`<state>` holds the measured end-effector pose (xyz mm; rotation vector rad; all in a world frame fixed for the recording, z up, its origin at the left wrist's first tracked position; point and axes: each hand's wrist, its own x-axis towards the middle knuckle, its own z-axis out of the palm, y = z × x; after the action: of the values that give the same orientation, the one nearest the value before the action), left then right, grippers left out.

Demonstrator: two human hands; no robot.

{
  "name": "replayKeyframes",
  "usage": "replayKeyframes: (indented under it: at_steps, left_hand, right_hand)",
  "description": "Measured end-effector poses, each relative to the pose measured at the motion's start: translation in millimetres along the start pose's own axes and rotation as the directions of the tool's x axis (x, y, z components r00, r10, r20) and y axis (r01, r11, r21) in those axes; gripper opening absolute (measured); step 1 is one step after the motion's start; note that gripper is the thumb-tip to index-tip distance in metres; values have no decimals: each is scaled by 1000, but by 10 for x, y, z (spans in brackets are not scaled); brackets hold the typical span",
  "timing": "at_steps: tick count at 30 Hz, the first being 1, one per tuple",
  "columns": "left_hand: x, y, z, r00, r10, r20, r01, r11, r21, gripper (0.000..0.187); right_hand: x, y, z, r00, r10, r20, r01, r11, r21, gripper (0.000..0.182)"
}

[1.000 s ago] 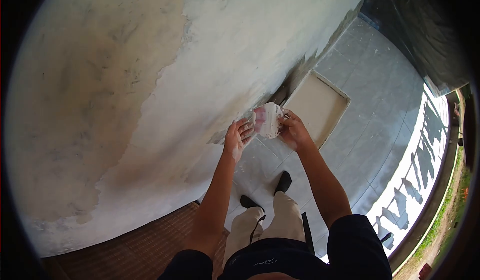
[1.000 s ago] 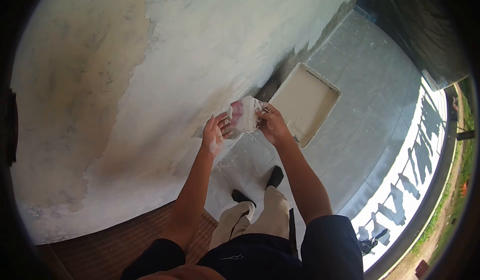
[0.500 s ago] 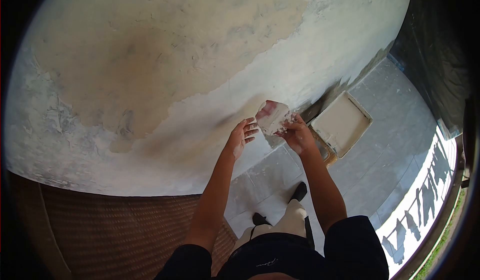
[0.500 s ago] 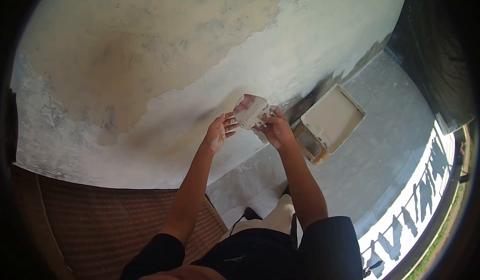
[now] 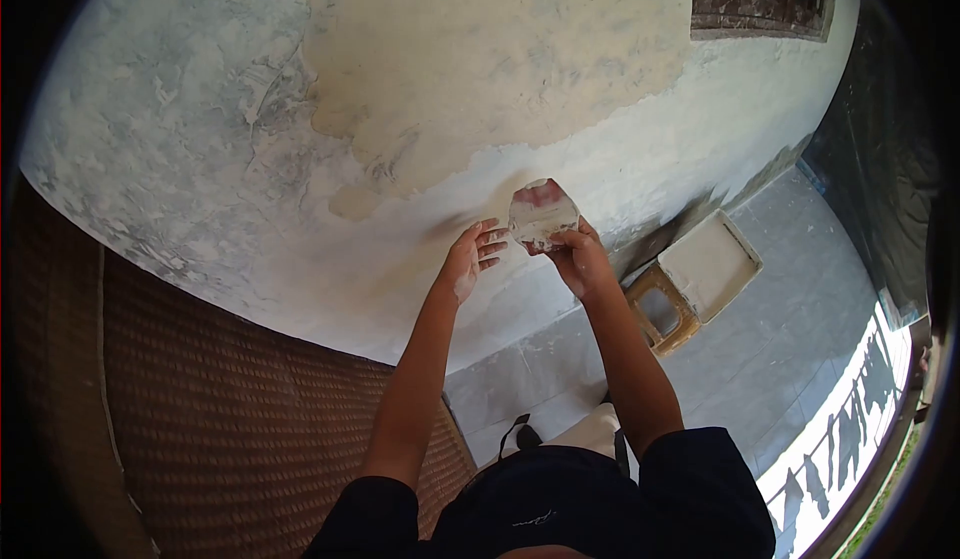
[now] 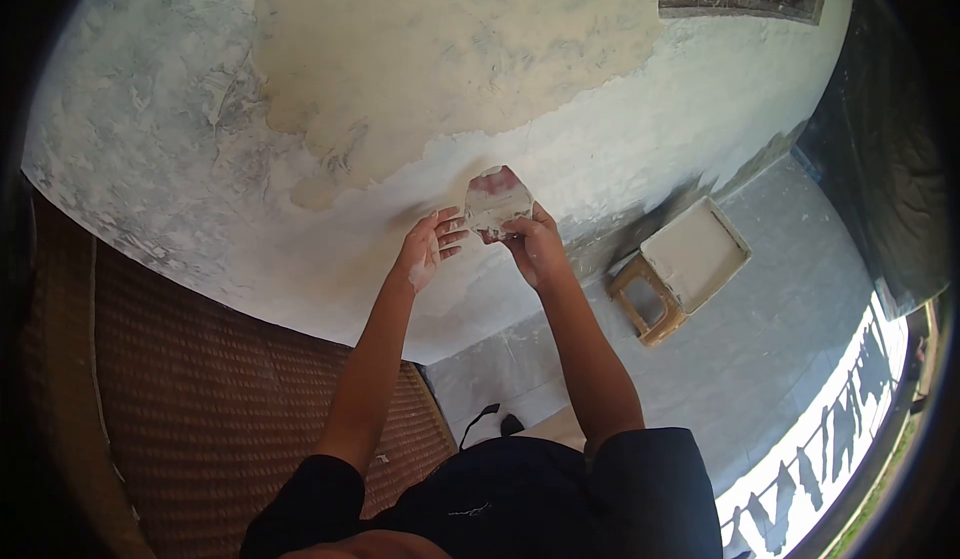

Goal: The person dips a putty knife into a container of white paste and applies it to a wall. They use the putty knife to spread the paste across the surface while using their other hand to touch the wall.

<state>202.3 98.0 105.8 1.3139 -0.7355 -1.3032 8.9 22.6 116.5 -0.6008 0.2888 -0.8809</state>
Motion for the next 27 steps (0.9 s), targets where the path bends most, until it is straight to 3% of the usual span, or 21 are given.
replayKeyframes:
  at_steps: [8,11,13,14,16,17,18,20,22,24,27]
  left_hand:
    - [-282,156,-433,995,67,-71,-65,997,36,52]
    - [-588,289,-606,987,105,-118,-99,994,54,51]
    - [-736,362,-703,983,115,-141,-108,993,55,50]
    - [-799,390,-746,979,130,-159,-124,991,45,49]
    - [-631,356,-809,975,121,-189,-118,993,28,48]
    - [-654,375,-828,957,174,-230,-164,984,62,47]
    - [-647,382,-831,936,228,-268,-208,973,99,45]
    - [-685,404,-841,896,286,-340,-257,958,128,41]
    - [-690,421,-850,848,338,-409,-296,941,164,38]
    - [-704,450,-869,814,388,-432,-346,922,175,35]
    - [-730,466,-891,800,376,-468,-365,924,119,33]
  right_hand:
    - [56,454,426,995,-96,-20,92,987,-133,36]
    - [-23,673,642,985,-166,42,171,965,-198,27]
    - [-61,803,773,958,-279,61,281,882,-379,15]
    - [-80,843,840,959,-274,69,279,882,-379,15]
    - [90,908,761,947,-314,66,275,687,-673,7]
    - [91,937,798,950,-305,71,272,689,-672,7]
    - [115,950,815,863,-467,195,441,504,-743,10]
    - [141,985,905,577,-659,482,665,37,-746,17]
    - [165,1037,965,562,-660,498,684,33,-729,22]
    - [217,1124,981,515,-665,540,652,-104,-751,22]
    - [297,1314,1032,494,-646,583,638,-187,-747,21]
